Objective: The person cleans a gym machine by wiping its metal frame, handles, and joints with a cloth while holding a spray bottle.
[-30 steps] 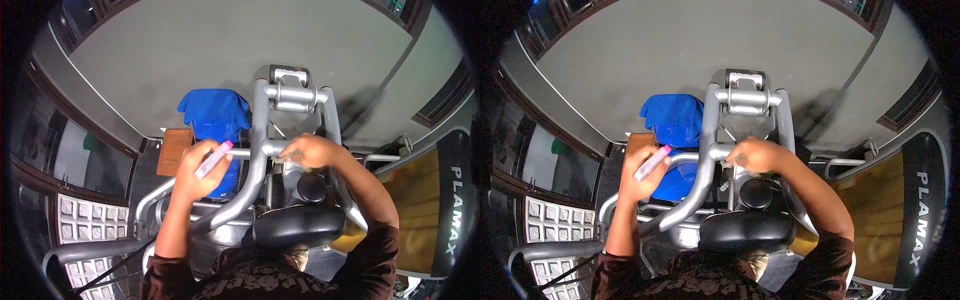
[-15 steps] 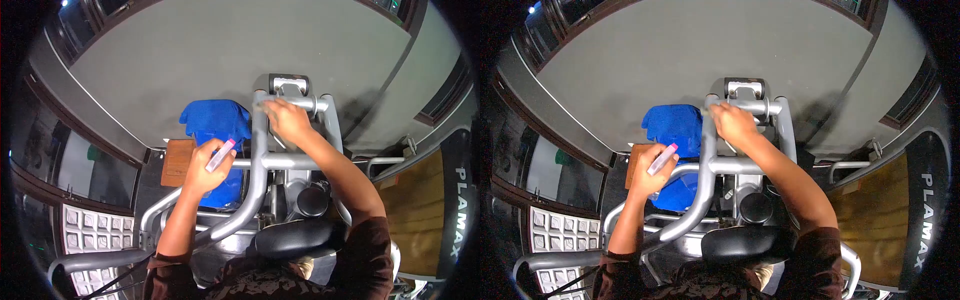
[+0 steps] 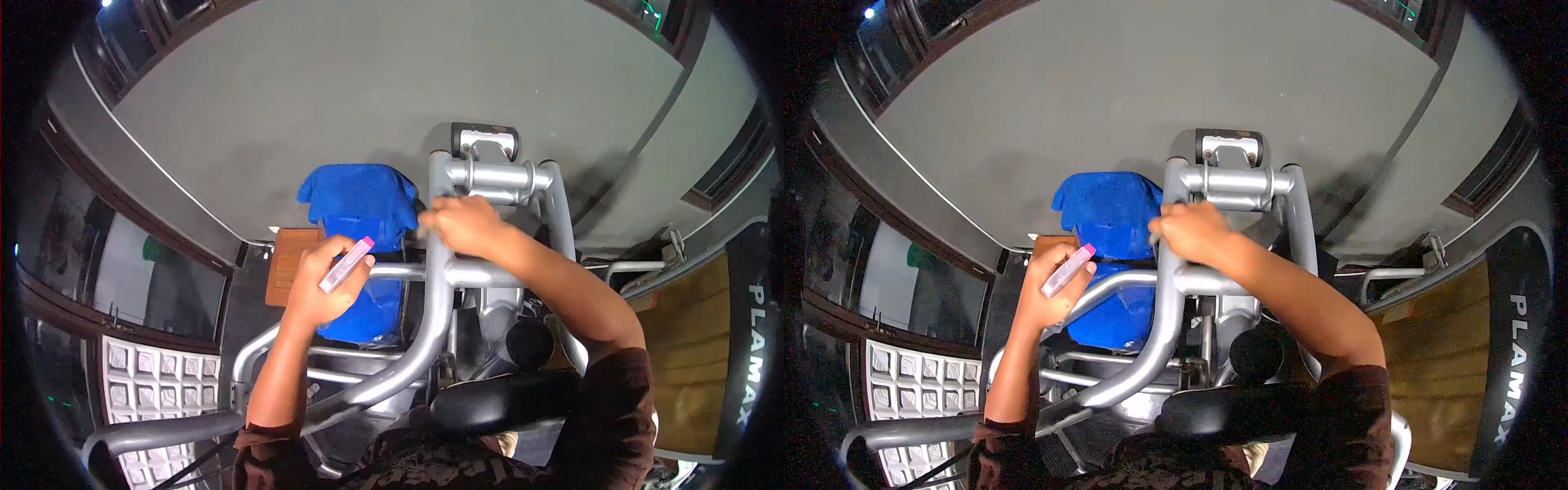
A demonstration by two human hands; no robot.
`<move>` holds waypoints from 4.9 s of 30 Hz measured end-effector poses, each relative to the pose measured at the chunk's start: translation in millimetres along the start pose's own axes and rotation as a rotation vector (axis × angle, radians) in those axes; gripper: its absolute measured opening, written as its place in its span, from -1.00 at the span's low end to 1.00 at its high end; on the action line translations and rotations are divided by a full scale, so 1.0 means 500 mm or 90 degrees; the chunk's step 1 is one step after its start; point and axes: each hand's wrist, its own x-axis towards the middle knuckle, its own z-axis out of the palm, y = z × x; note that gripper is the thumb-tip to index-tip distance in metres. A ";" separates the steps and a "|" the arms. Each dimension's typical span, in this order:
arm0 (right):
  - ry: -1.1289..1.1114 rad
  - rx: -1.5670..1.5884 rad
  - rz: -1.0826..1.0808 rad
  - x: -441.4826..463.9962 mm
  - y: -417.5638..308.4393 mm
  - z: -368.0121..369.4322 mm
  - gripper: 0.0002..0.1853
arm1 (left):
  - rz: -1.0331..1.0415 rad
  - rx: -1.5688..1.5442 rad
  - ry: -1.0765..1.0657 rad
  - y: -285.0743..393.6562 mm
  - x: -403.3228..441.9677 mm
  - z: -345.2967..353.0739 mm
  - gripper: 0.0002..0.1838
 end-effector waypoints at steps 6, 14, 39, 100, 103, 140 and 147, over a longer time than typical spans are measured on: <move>0.111 -0.203 0.090 0.152 0.114 0.044 -0.68 | 0.017 0.018 0.003 -0.006 -0.008 -0.008 -0.85; -0.010 -0.103 0.081 0.140 0.057 0.025 -0.77 | 0.004 -0.006 -0.004 -0.013 -0.023 -0.002 -0.85; -0.518 -0.333 0.018 0.230 -0.126 0.153 -0.63 | -0.068 -0.021 -0.014 -0.074 0.014 -0.041 -0.86; 0.017 0.193 0.197 -0.044 0.062 0.036 -0.76 | -0.092 -0.064 -0.003 -0.131 -0.054 -0.051 -0.86; -0.143 0.180 0.107 -0.068 0.055 0.000 -0.78 | -0.101 -0.083 -0.017 -0.130 -0.046 -0.037 -0.87; 0.008 0.221 -0.011 -0.243 0.006 -0.038 -0.56 | -0.018 -0.140 0.049 -0.007 -0.123 -0.049 -0.87; 0.002 0.262 -0.063 -0.191 0.007 0.030 -0.54 | -0.024 -0.196 0.069 0.058 -0.118 -0.005 -0.87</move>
